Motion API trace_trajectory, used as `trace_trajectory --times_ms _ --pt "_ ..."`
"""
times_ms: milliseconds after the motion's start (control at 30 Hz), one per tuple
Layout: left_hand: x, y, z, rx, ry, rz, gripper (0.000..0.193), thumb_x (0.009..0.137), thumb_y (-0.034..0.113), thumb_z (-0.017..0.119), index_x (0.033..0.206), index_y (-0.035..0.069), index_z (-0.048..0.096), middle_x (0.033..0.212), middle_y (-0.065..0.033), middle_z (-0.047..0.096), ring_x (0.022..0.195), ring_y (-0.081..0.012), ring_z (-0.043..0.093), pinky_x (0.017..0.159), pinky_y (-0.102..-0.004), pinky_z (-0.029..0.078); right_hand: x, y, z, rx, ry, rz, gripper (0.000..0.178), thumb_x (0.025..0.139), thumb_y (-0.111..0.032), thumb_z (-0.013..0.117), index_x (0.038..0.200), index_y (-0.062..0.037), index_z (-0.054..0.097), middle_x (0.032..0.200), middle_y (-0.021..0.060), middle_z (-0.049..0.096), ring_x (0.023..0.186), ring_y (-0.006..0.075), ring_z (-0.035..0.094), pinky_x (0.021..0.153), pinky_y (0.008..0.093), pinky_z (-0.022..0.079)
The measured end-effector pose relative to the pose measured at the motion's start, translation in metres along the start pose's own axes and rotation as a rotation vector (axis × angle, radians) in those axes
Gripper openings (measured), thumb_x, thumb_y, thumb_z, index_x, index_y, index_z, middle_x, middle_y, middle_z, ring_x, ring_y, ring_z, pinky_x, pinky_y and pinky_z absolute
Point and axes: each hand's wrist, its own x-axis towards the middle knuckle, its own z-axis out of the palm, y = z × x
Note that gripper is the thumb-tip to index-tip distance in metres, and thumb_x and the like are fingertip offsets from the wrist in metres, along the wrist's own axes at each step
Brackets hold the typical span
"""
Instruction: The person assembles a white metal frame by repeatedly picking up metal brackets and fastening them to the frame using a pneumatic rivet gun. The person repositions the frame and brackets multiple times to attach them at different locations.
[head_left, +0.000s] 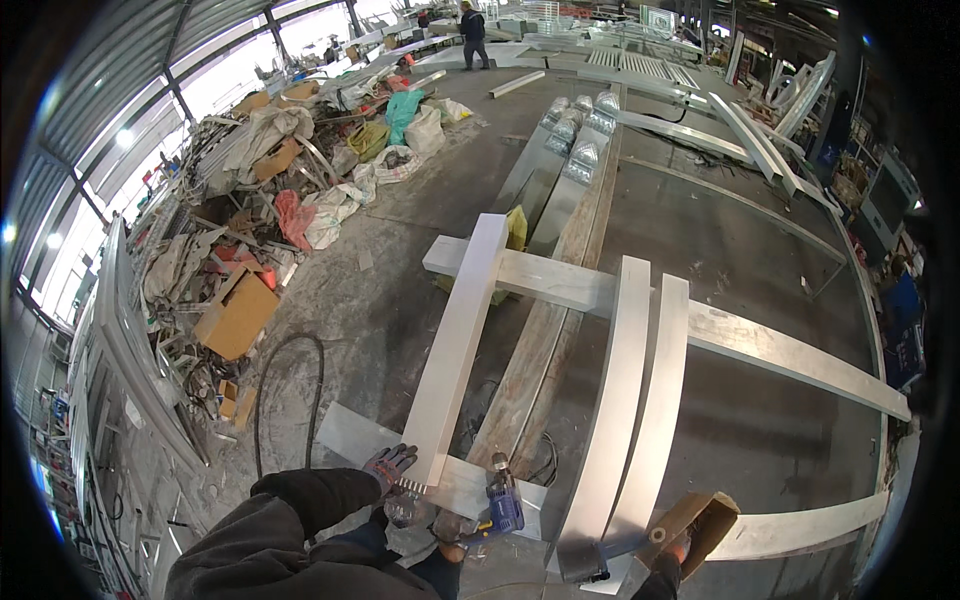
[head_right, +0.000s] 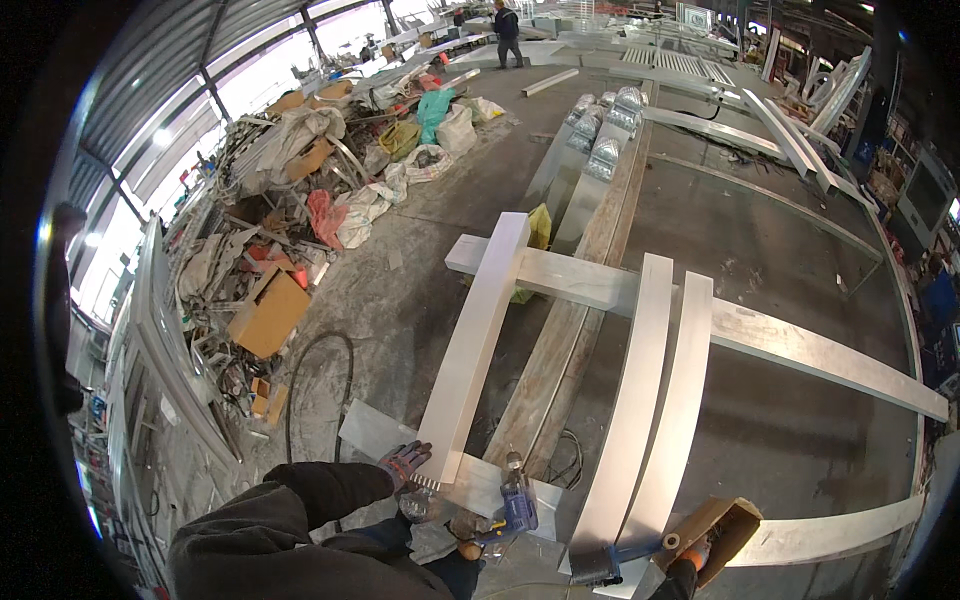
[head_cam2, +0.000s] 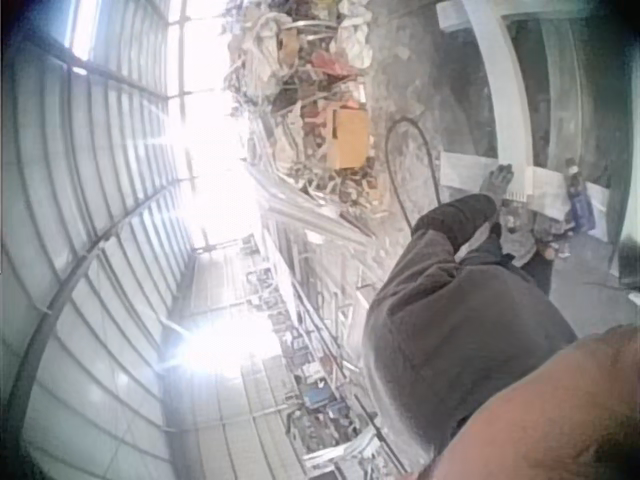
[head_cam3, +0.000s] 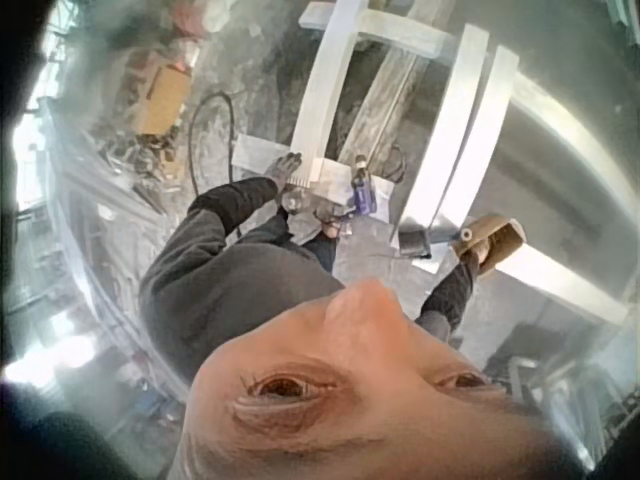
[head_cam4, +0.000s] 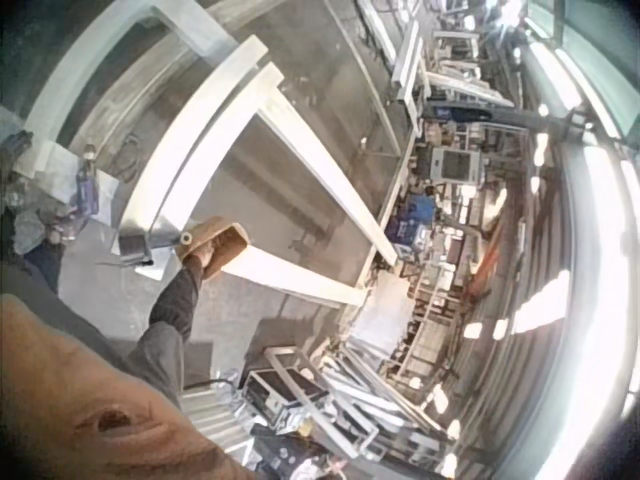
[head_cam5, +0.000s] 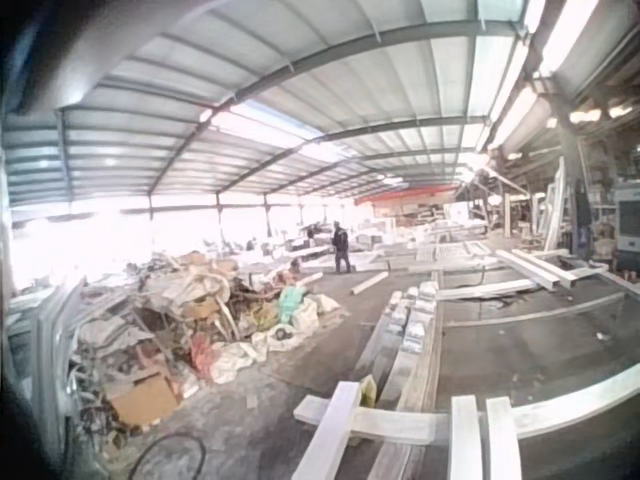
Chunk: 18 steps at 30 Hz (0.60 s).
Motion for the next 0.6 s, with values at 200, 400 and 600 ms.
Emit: trace_trajectory --times_ms 200,400,600 --pt "0.005 -0.005 0.018 0.015 0.001 -0.005 0.084 0.089 0.048 0.063 0.157 0.012 0.029 0.167 -0.0072 0.021 0.154 -0.0295 0.021 0.124 -0.0467 0.021 -0.021 -0.041 -0.099 0.174 -0.194 0.116 0.043 0.095 -0.031 0.059 0.133 -0.0114 0.063 0.124 0.0171 0.068 0.121 0.0363 0.059 0.098 0.0435 0.049" --pt "0.019 -0.02 0.044 -0.168 0.162 0.061 0.082 0.087 0.041 0.064 0.157 0.015 0.03 0.168 -0.0051 0.019 0.154 -0.0273 0.02 0.124 -0.0477 0.021 -0.014 -0.019 -0.109 0.418 0.218 0.34 0.035 0.098 -0.022 0.057 0.129 -0.006 0.062 0.116 0.0176 0.07 0.104 0.0297 0.066 0.093 0.0379 0.051" --pt "0.001 -0.025 0.037 -0.282 0.198 0.115 0.092 0.073 0.035 0.079 0.151 0.01 0.039 0.164 -0.0085 0.029 0.152 -0.0303 0.024 0.122 -0.0484 0.022 -0.076 -0.02 -0.156 1.331 0.501 0.421 0.016 0.093 -0.014 0.069 0.1 -0.0026 0.06 0.082 0.0076 0.063 0.073 0.0205 0.059 0.063 0.0345 0.05"
